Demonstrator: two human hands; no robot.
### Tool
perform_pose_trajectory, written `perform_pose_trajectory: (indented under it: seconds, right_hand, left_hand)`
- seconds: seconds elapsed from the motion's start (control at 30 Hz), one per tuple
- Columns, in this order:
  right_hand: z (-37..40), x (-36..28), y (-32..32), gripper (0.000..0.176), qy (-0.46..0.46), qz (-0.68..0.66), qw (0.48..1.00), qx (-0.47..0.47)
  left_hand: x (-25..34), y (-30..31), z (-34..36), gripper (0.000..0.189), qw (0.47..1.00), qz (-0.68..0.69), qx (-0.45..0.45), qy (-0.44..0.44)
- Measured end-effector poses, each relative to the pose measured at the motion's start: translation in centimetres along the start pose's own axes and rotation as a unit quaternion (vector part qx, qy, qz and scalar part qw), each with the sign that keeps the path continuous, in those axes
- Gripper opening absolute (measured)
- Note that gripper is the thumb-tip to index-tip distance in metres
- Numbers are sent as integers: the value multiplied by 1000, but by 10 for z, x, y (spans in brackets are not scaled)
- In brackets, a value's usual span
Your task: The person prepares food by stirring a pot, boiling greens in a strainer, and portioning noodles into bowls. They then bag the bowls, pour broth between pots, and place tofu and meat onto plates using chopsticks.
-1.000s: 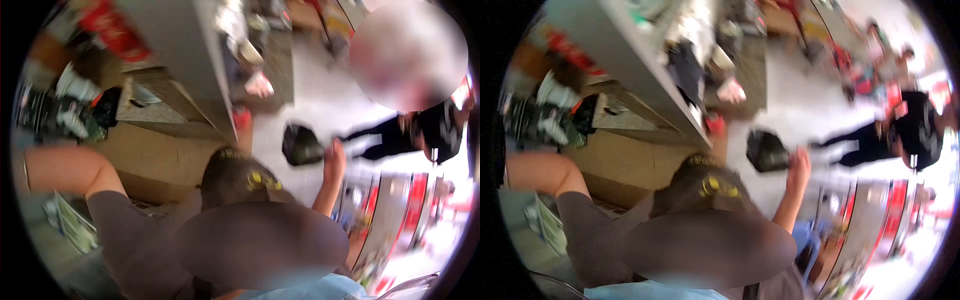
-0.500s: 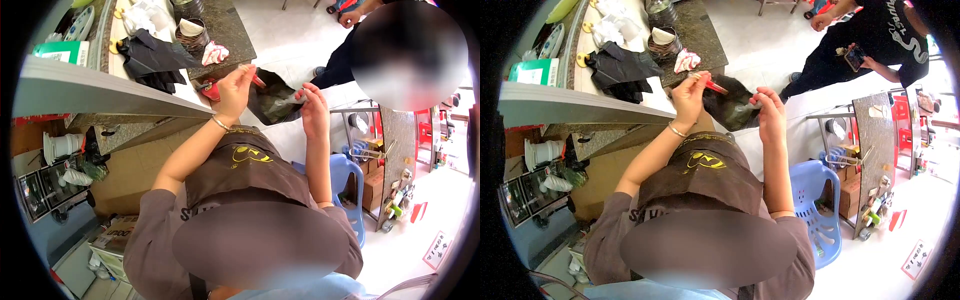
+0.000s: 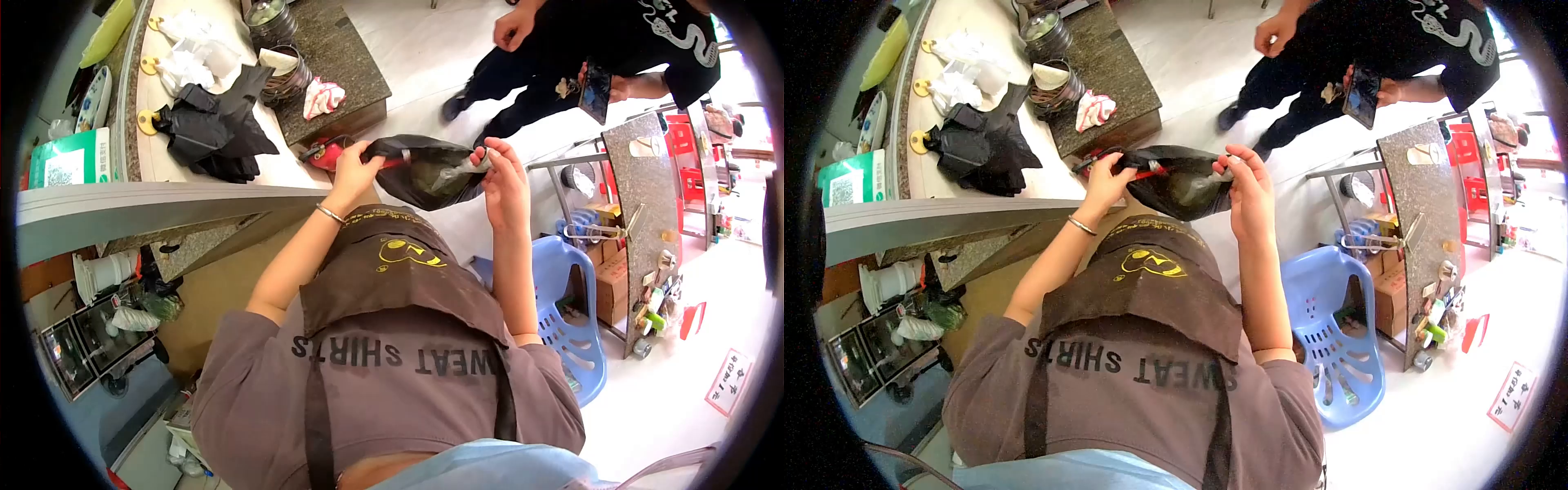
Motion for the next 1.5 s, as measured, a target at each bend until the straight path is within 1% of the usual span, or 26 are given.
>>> perform_pose_trajectory:
  seconds: [0.03, 0.1, 0.13, 0.17, 0.23, 0.3, 0.37, 0.4, 0.5, 0.57, 0.67, 0.8, 0.87, 0.97, 1.07, 1.1, 1.13, 1.2, 1.23, 1.27, 1.33, 1.37, 1.4, 1.43, 1.47, 1.5]
  right_hand:
    - [-2, -2, 4, 23, 0, 12, 1000, -3]
    - [-7, -4, 9, 23, 1, 25, 1000, -11]
    - [-9, -5, 14, 23, 0, 42, 999, -6]
    - [-11, -6, 21, 23, -1, 60, 998, 1]
    - [-16, -11, 35, 23, -4, 91, 996, 9]
    - [-25, -19, 43, 26, 7, 85, 996, 1]
    - [-35, -36, 39, 33, 31, 185, 982, -11]
    - [-41, -39, 37, 41, 40, 183, 982, -29]
    - [-64, -42, 42, 46, 66, 375, 923, -58]
    - [-77, -48, 43, 46, 88, 368, 923, -65]
    - [-99, -56, 37, 45, 96, 245, 963, -66]
    - [-133, -61, 28, 45, 117, 198, 969, -88]
    - [-144, -63, 19, 45, 107, 222, 962, -114]
    - [-163, -66, 11, 45, 117, 296, 938, -137]
    - [-180, -64, 2, 40, 113, 442, 877, -152]
    - [-182, -67, -5, 40, 163, 501, 832, -175]
    - [-188, -66, -2, 38, 176, 518, 819, -171]
    - [-190, -61, -10, 43, 142, 543, 807, -184]
    - [-204, -52, 2, 49, 136, 524, 812, -217]
    - [-215, -45, 18, 54, 86, 500, 837, -204]
    - [-191, -64, -9, 59, 119, 580, 778, -210]
    - [-199, -67, 0, 59, 165, 682, 685, -195]
    - [-207, -68, 13, 53, 178, 653, 715, -173]
    - [-197, -70, 5, 53, 179, 681, 694, -150]
    - [-197, -69, 7, 55, 185, 744, 632, -113]
    - [-192, -68, 9, 58, 221, 738, 636, -48]
  left_hand:
    - [2, -9, -11, 29, 998, 33, -46, 5]
    - [8, -37, -23, 27, 963, 222, -127, 88]
    - [20, -43, -25, 22, 951, 240, -144, 133]
    - [30, -48, -31, 22, 951, 240, -145, 130]
    - [58, -62, -45, 15, 906, 381, -174, 65]
    - [79, -78, -50, 16, 899, 384, -199, 73]
    - [101, -104, -48, 22, 848, 464, -229, 114]
    - [109, -119, -52, 23, 826, 488, -259, 108]
    - [149, -143, -48, 22, 809, 498, -299, 91]
    - [153, -145, -55, 30, 805, 506, -301, 77]
    - [164, -125, -54, 48, 831, 469, -295, 38]
    - [139, -70, -28, 48, 882, 402, -245, 12]
    - [90, -43, -8, 47, 895, 404, -184, 54]
    - [12, -11, 43, 42, 878, 458, -81, 114]
    - [-63, 11, 103, 37, 872, 460, 8, 167]
    - [-83, 16, 124, 35, 867, 452, 52, 201]
    - [-94, 22, 139, 35, 860, 463, 84, 196]
    - [-118, 37, 184, 31, 856, 445, 142, 221]
    - [-127, 47, 206, 31, 841, 459, 196, 208]
    - [-136, 50, 222, 31, 843, 446, 193, 230]
    - [-156, 54, 258, 33, 836, 451, 200, 242]
    - [-173, 63, 279, 33, 822, 463, 245, 226]
    - [-193, 66, 294, 34, 817, 467, 245, 233]
    - [-207, 70, 308, 35, 814, 470, 238, 243]
    - [-221, 78, 327, 35, 810, 466, 257, 245]
    - [-234, 84, 348, 35, 800, 478, 275, 236]
Point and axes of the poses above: each hand's wrist, its own z-axis away from the middle knuckle, its own y-axis out of the back of the hand, x = y × z, the point moved 9 cm from there along -z, towards the middle knuckle, and after that the axes turned 11 degrees about -x, right-handed, at the moved point
